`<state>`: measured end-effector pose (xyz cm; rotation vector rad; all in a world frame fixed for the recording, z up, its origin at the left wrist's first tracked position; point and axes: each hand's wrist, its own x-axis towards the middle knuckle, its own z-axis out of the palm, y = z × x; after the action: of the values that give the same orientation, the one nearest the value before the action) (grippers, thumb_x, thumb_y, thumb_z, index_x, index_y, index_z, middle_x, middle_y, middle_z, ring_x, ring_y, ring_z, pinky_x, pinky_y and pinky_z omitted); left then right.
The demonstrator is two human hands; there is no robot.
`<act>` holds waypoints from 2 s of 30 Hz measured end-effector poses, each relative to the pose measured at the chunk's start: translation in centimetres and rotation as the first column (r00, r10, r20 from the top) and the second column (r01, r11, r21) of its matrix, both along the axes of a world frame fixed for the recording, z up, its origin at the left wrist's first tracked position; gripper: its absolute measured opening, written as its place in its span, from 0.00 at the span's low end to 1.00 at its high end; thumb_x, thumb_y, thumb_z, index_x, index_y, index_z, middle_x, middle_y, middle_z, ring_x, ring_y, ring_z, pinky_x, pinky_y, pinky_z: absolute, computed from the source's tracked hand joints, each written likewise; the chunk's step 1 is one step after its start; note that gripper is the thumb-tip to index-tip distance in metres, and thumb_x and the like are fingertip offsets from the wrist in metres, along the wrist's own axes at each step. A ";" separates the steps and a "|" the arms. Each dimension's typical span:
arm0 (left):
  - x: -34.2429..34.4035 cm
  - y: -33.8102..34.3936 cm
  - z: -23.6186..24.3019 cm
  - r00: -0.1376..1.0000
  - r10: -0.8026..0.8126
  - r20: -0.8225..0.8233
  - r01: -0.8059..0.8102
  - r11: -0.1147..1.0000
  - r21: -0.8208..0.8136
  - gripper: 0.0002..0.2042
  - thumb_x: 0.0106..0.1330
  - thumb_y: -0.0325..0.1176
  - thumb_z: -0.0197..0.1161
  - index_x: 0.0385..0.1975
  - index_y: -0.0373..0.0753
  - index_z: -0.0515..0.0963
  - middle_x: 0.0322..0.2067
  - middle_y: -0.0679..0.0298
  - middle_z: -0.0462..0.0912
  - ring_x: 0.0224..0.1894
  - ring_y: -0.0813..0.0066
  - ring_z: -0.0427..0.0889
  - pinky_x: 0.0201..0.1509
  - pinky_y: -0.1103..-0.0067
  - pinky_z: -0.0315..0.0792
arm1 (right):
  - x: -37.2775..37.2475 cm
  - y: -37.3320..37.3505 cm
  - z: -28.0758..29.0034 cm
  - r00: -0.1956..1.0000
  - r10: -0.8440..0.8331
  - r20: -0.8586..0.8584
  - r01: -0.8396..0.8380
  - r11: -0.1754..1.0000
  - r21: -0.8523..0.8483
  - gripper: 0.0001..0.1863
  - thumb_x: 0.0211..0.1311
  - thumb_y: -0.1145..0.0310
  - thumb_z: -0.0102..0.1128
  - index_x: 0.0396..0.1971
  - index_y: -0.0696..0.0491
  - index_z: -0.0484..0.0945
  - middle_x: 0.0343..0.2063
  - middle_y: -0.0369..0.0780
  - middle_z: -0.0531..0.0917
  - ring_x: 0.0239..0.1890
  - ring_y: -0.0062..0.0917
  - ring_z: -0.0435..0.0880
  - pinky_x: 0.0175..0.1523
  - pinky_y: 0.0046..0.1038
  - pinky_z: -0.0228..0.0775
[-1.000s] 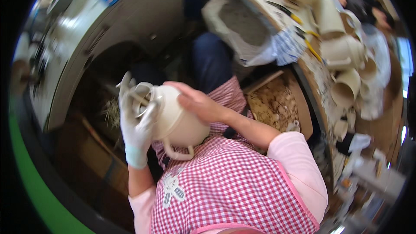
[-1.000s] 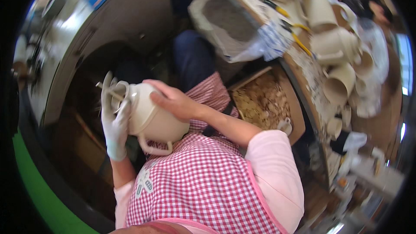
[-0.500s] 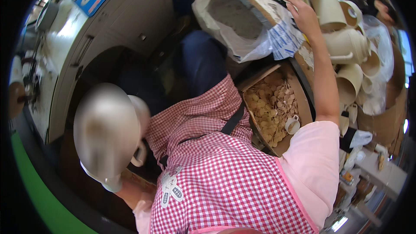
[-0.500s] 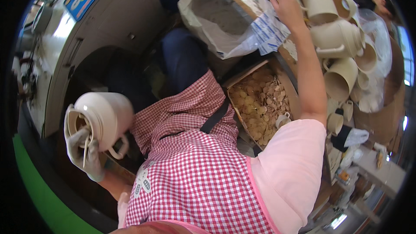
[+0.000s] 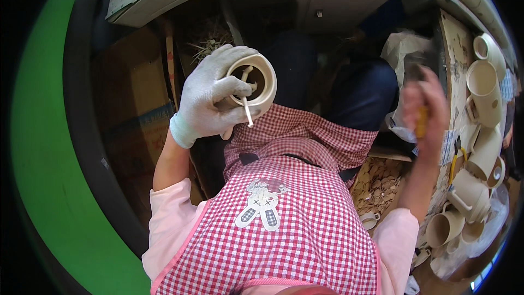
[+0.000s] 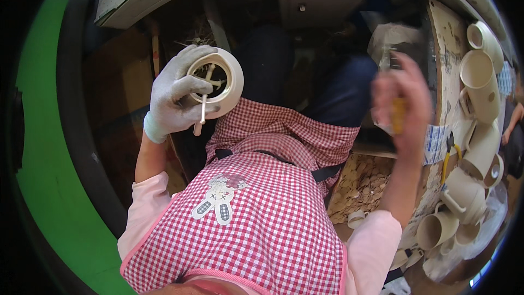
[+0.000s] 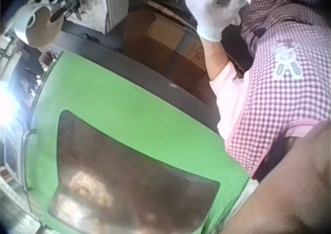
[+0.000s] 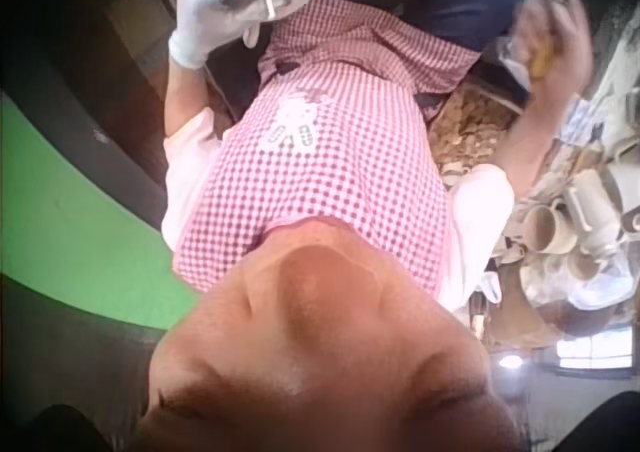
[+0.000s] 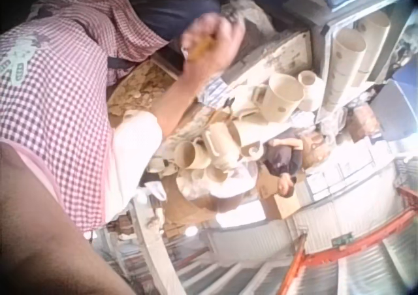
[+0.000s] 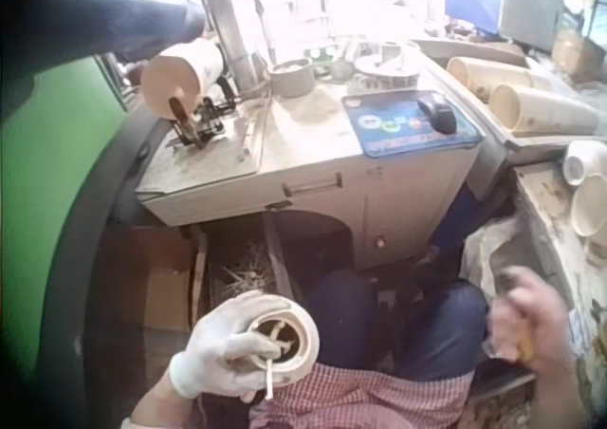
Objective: The person repeatedly smooths the rim and interior of white ceramic pitchers using a small abrasive tool and a cloth. They rotate each pitcher to access different areas, then place finished units on a nearby table. The process is repeated for multiple pitchers in a workshop setting.
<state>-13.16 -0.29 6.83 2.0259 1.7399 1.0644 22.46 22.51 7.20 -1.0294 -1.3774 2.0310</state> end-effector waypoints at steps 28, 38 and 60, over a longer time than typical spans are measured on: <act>5.9 -1.8 -4.4 0.954 -0.006 -0.299 0.026 0.998 0.063 0.14 0.44 0.38 0.79 0.23 0.42 0.79 0.53 0.50 0.84 0.59 0.50 0.82 0.67 0.54 0.72 | -11.4 -7.5 -2.3 0.291 0.822 0.489 -0.810 0.484 -0.332 0.28 0.82 0.53 0.37 0.29 0.57 0.77 0.12 0.34 0.71 0.11 0.22 0.72 0.22 0.25 0.72; 7.9 -3.4 -5.1 0.940 0.021 -0.340 0.006 0.997 0.077 0.14 0.51 0.38 0.78 0.27 0.41 0.78 0.54 0.51 0.84 0.60 0.52 0.82 0.69 0.55 0.70 | -11.9 -9.7 -7.6 0.381 0.909 -0.168 -0.706 0.169 -0.688 0.21 0.83 0.54 0.38 0.43 0.55 0.74 0.13 0.27 0.67 0.10 0.08 0.62 0.17 0.10 0.59; -10.3 -5.7 -3.2 0.567 0.824 0.003 -0.772 0.530 0.352 0.09 0.67 0.23 0.70 0.33 0.18 0.82 0.58 0.56 0.78 0.41 0.70 0.84 0.46 0.75 0.82 | 20.8 12.3 -4.8 -0.210 -0.676 0.706 -0.516 0.690 0.508 0.20 0.74 0.50 0.54 0.54 0.50 0.77 0.48 0.47 0.84 0.50 0.44 0.84 0.51 0.47 0.76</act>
<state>-23.51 -6.02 3.65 1.4047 2.9040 1.5289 43.27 34.78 2.41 -2.3266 -2.2603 -0.4442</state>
